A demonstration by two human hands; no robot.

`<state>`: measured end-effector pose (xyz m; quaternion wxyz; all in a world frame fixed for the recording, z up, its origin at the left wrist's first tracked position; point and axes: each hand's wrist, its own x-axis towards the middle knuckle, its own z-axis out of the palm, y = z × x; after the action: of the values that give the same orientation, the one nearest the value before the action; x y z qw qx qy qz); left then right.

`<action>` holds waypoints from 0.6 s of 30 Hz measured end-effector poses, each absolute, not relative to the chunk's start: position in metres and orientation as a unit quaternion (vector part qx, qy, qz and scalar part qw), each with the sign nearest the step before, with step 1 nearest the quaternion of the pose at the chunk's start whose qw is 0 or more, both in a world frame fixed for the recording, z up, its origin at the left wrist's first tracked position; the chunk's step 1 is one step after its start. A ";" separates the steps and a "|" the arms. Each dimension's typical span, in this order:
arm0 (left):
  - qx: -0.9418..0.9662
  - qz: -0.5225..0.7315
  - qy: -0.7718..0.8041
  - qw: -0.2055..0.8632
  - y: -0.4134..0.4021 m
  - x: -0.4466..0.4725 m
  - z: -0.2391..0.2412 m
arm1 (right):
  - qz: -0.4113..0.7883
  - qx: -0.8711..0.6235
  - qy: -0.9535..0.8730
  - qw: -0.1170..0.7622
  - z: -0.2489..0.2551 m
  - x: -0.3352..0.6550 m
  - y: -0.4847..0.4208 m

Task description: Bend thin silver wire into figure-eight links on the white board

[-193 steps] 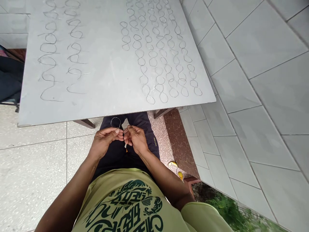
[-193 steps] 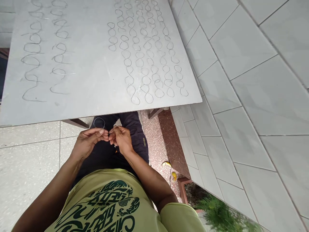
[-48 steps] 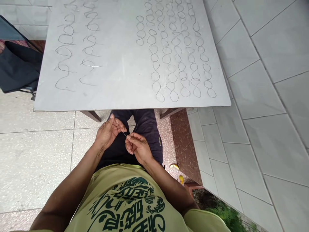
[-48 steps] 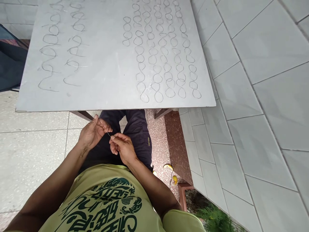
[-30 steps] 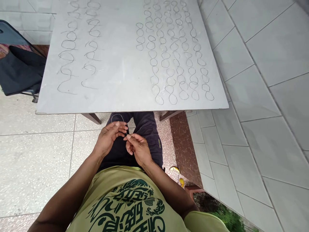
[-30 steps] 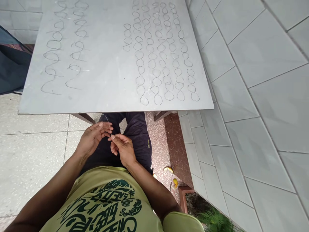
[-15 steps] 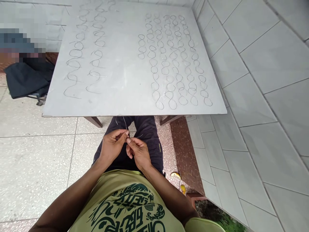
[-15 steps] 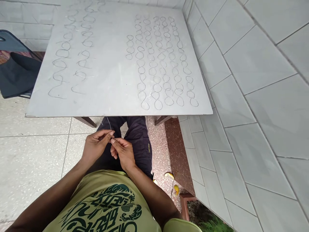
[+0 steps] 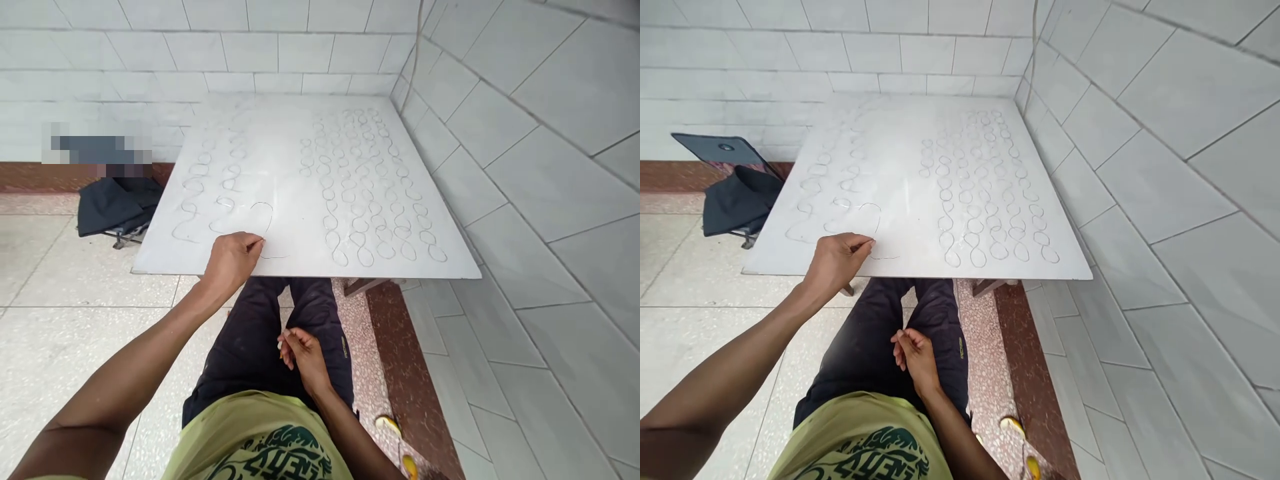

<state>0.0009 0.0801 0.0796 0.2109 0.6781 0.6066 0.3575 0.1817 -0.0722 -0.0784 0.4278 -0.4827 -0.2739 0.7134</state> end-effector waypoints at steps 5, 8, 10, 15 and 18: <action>0.694 0.348 0.601 0.191 0.142 -0.009 0.092 | 0.710 -0.506 -0.261 0.414 -0.099 0.183 -0.069; 0.697 0.315 0.619 0.176 0.186 -0.018 0.102 | 0.715 -0.500 -0.267 0.410 -0.107 0.181 -0.065; 0.686 0.283 0.649 0.166 0.216 -0.024 0.110 | 0.717 -0.495 -0.272 0.408 -0.111 0.179 -0.063; 0.666 0.254 0.685 0.151 0.291 -0.034 0.129 | 0.724 -0.487 -0.268 0.408 -0.118 0.176 -0.058; 0.654 0.237 0.705 0.137 0.334 -0.036 0.136 | 0.732 -0.486 -0.261 0.400 -0.123 0.176 -0.053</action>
<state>-0.0361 0.3336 0.1358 0.1374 0.6537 0.7054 0.2371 0.1755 -0.0534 -0.1230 0.4003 -0.4862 -0.2608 0.7317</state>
